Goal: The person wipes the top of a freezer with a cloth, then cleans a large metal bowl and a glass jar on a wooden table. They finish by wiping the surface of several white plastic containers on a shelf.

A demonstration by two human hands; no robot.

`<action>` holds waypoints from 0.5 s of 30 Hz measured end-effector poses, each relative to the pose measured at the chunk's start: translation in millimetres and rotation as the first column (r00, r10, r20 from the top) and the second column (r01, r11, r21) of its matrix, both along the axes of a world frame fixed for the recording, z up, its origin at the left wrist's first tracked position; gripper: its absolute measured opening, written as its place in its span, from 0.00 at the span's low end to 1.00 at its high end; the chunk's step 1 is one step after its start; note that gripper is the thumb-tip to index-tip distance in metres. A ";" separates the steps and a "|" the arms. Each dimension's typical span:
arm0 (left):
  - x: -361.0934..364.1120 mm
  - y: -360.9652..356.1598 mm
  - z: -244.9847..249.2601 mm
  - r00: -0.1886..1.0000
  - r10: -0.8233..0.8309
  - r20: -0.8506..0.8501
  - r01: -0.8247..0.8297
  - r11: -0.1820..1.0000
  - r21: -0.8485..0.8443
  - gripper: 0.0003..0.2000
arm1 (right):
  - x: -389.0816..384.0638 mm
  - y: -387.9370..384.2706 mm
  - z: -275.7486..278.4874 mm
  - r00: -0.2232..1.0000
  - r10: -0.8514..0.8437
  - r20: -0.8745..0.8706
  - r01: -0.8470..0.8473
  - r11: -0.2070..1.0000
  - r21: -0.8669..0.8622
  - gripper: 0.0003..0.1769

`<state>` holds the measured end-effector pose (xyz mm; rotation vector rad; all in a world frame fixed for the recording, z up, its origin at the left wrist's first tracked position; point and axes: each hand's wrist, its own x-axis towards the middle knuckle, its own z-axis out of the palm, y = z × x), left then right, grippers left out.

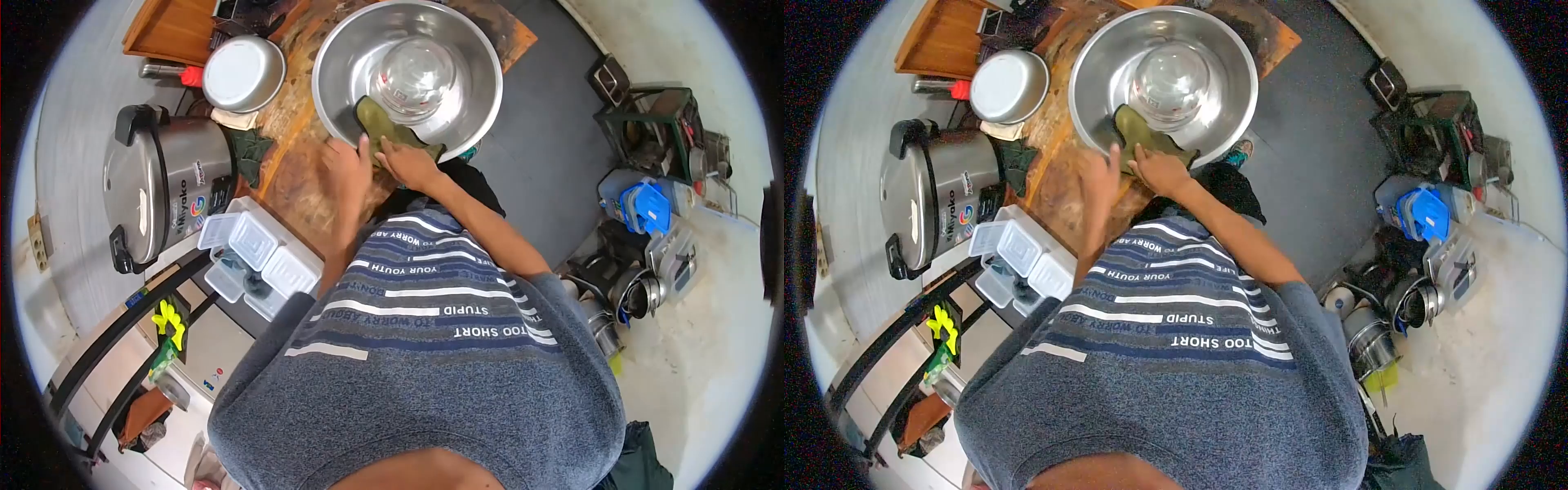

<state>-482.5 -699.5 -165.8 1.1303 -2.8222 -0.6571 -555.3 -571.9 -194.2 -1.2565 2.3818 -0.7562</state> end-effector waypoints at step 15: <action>-34.5 -40.0 -67.9 0.871 0.104 -0.481 -0.086 0.994 0.060 0.26 | -84.9 87.9 -11.4 0.908 0.193 -0.373 -0.008 0.896 0.445 0.22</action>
